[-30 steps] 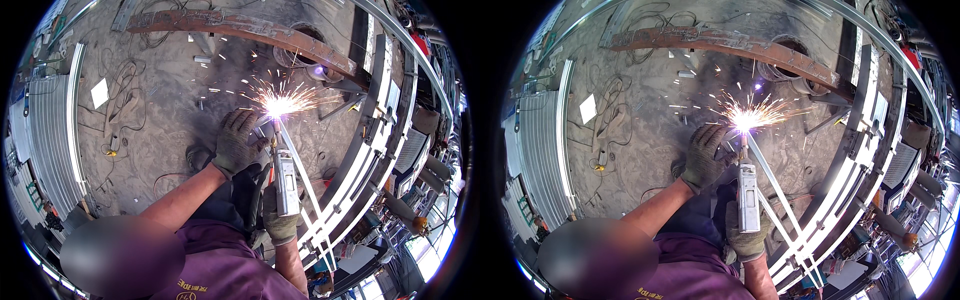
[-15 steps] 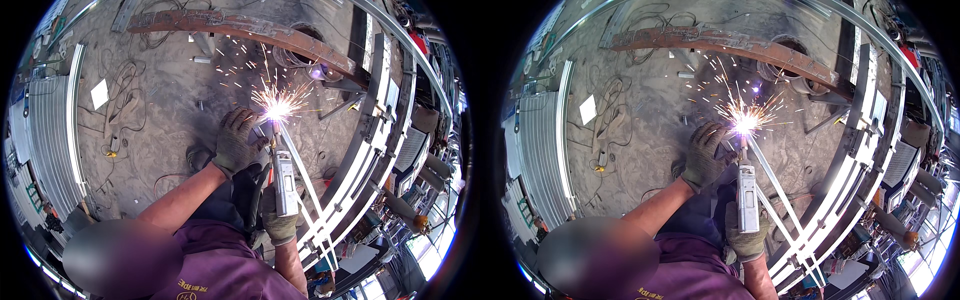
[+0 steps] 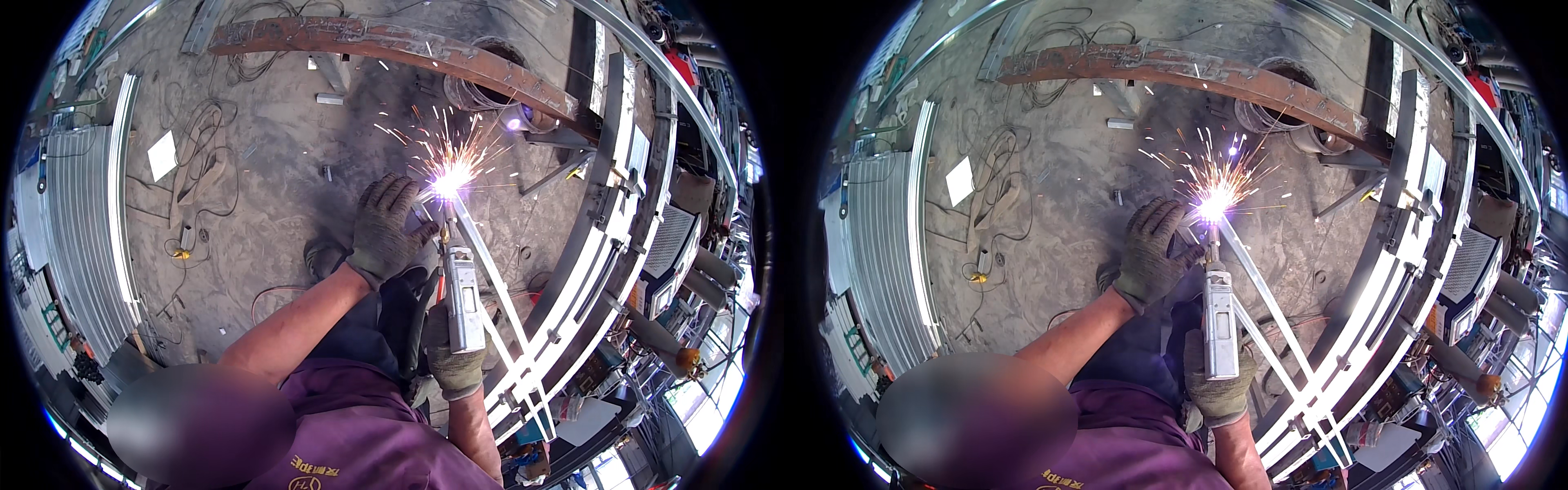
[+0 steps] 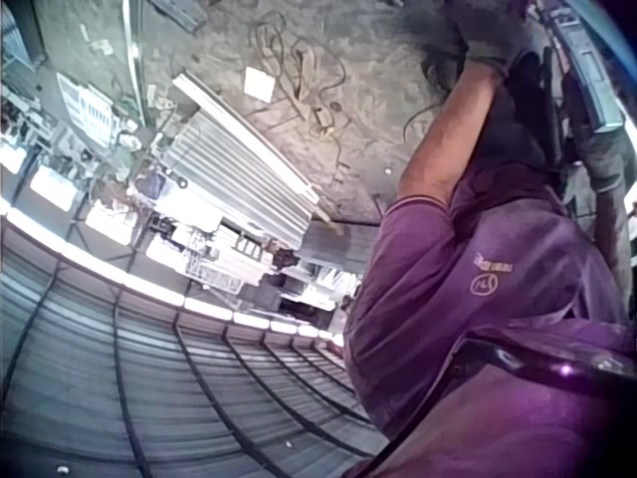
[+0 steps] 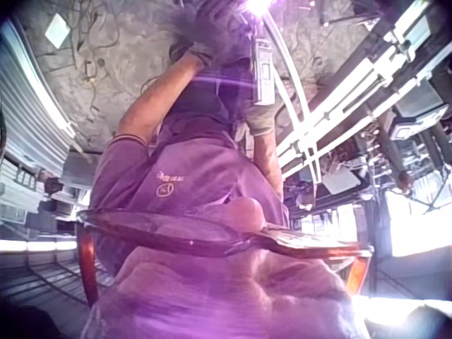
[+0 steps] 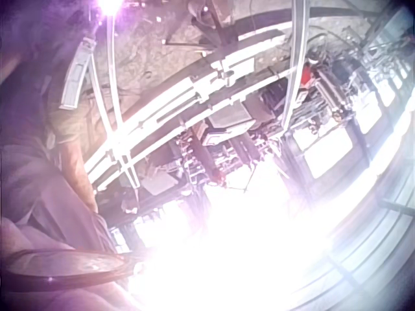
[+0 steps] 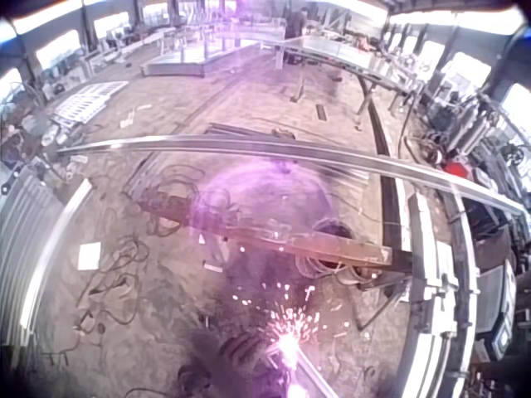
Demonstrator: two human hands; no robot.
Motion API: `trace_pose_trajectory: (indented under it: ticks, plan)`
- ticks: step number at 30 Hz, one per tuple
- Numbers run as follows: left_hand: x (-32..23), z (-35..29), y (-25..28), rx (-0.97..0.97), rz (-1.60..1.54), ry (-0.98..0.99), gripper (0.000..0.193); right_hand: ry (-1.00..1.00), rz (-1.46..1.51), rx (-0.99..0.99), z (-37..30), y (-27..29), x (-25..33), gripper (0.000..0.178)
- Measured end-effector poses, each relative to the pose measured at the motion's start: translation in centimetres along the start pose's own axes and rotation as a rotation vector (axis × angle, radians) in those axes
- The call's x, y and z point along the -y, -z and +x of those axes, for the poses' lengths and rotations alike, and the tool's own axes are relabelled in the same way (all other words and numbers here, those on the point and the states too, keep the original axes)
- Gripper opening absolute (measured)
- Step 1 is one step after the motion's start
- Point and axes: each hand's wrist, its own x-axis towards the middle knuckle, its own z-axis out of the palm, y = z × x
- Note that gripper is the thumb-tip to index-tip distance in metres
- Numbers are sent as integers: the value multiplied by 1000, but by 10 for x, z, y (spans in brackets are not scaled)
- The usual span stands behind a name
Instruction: The person aligns and welds metal frame components using a welding torch. They position square metal tubes, apply welds at joints, and reposition the assembly to access different sides for welding.
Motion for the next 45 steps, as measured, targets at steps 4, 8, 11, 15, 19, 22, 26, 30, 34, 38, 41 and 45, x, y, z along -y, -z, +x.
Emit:
trace_pose_trajectory:
  ticks: [4,8,11,15,19,22,26,30,34,38,41,45]
  plan:
    - [1,0,0,-22,-6,-18,79,-43,27,12,-1,0,5,29]
    - [2,0,6,42,-41,-5,81,-18,-1,10,-4,-1,3,31]
    - [6,1,11,106,-66,-21,85,93,-92,-50,0,-4,0,31]
    - [9,-6,19,91,-112,25,83,-142,105,27,-21,14,12,25]
    - [12,-42,27,99,-81,216,79,-113,164,-90,-38,30,10,24]
    - [-19,-53,62,457,-262,441,65,-206,259,-190,-46,37,-2,21]
    - [-31,-108,59,599,-602,198,44,-261,471,-315,-42,43,-7,21]
    - [-82,-121,57,813,-928,-125,29,-291,581,-478,-37,45,12,24]
    - [-111,-144,68,800,-936,-67,30,-375,673,-646,-38,36,38,31]
    - [-100,-105,105,946,-820,27,32,-520,722,-749,-36,24,60,34]
    - [-57,-84,121,922,-527,-149,33,-656,728,-783,-25,2,83,39]
    - [4,-32,173,1033,-515,-139,41,-805,685,-754,-6,-47,136,40]
